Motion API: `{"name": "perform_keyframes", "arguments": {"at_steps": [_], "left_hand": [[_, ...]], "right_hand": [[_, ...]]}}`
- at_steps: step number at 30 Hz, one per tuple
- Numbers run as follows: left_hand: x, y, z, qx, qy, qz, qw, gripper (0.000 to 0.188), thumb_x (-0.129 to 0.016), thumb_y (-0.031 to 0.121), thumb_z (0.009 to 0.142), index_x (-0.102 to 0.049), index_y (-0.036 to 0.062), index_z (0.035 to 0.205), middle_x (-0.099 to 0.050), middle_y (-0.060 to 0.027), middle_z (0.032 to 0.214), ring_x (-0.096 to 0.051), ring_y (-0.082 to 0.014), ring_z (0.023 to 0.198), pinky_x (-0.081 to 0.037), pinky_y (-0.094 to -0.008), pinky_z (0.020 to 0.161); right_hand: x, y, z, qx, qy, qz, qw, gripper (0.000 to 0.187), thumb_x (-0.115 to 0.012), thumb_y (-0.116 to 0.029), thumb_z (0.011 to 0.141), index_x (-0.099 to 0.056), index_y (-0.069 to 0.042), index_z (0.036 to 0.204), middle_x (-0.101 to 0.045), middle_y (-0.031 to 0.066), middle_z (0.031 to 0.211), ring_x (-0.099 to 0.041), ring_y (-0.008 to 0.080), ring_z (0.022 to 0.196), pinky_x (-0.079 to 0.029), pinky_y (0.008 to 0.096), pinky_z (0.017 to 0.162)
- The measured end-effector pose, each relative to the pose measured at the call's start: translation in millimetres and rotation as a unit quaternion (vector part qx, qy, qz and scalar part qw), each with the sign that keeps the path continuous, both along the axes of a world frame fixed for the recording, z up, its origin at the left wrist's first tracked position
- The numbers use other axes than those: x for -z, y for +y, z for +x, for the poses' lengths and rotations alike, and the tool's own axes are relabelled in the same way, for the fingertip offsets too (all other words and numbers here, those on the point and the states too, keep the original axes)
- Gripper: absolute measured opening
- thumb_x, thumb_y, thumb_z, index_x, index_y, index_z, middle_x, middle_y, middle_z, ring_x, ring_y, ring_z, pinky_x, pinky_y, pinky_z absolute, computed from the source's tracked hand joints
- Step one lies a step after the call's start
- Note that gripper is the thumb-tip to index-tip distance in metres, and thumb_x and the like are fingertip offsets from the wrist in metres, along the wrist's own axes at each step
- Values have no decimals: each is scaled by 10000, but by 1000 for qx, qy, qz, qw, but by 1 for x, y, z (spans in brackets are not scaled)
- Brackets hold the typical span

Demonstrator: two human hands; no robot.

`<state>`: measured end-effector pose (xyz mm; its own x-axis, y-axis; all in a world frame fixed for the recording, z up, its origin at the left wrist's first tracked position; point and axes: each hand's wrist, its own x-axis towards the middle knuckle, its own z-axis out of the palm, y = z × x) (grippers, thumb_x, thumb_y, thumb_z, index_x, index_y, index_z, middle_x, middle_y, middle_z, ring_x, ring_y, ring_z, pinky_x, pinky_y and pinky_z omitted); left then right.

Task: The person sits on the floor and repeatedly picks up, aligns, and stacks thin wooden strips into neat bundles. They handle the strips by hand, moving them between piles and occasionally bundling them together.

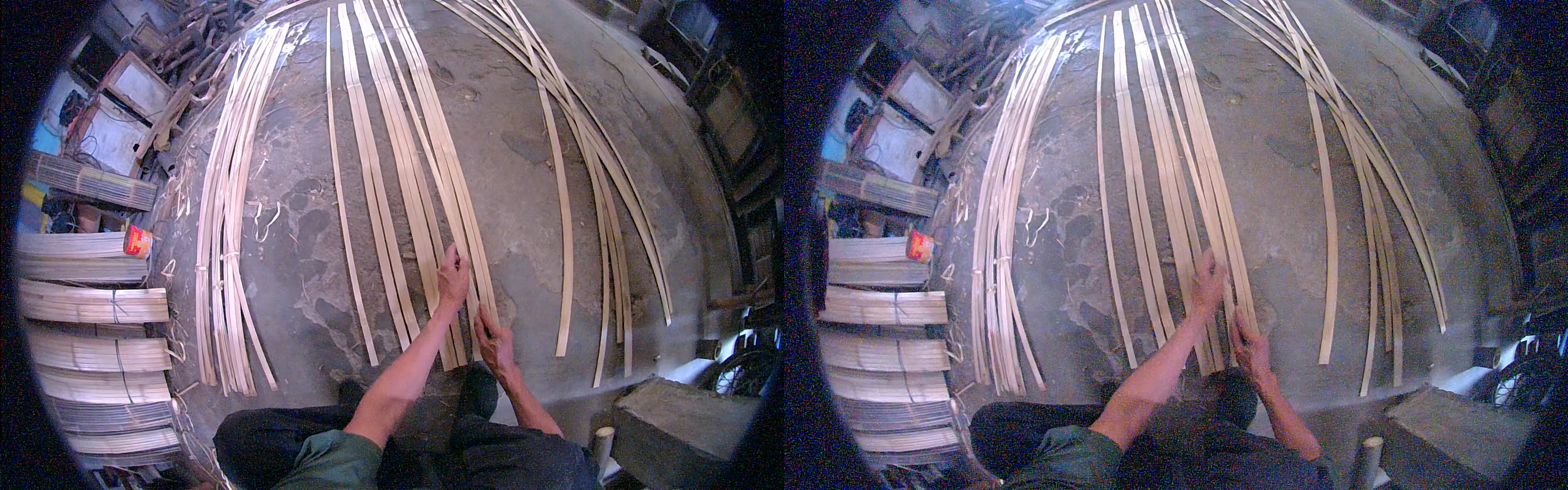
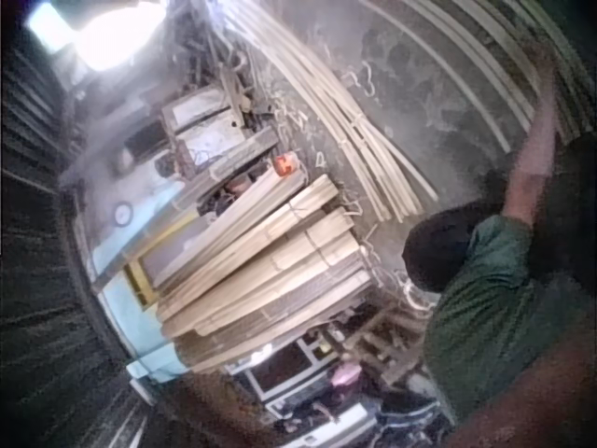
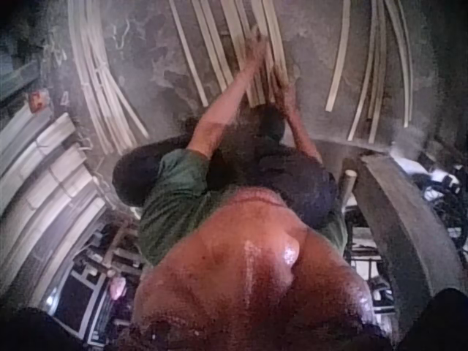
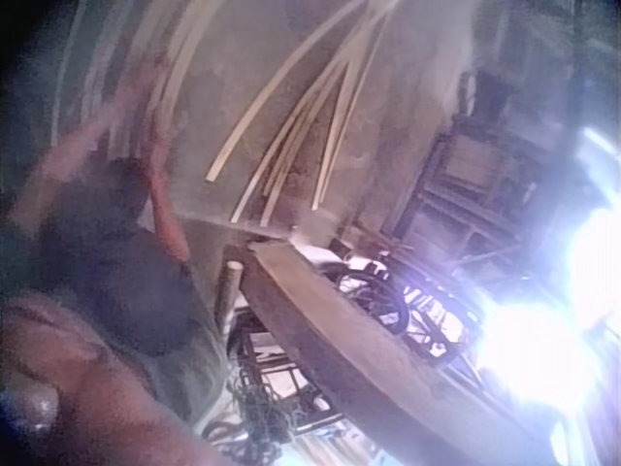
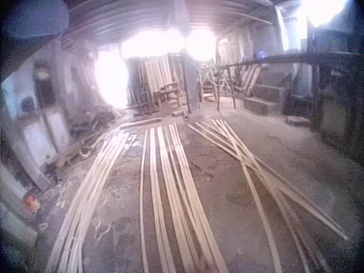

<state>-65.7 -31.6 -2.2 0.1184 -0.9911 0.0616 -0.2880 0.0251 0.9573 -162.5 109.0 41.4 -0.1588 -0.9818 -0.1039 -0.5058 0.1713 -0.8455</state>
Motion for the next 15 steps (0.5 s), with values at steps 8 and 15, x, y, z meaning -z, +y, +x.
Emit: {"name": "perform_keyframes", "arguments": {"at_steps": [8, 15], "left_hand": [[-9, 7, 16, -16, -129, 4, 992, 381, -527, 161, 903, -498, 2, 1248, -613, -180, 1025, -598, -326, 961, -462, -427, 825], [13, 28, 37, 44, -385, -79, 918, 543, -465, 225, 932, -360, 7, 1418, -354, -159, 1466, -305, -306, 1378, -163, -470, 1160]], "right_hand": [[11, -2, 2, -2, -46, 32, 998, 375, -558, -192, 958, -550, -36, 1299, -667, 212, 1096, -647, 213, 1011, -480, 307, 877], [10, 0, 4, 21, -51, 80, 995, 397, -571, -201, 955, -534, -41, 1316, -665, 230, 1059, -648, 189, 979, -485, 311, 870]]}}
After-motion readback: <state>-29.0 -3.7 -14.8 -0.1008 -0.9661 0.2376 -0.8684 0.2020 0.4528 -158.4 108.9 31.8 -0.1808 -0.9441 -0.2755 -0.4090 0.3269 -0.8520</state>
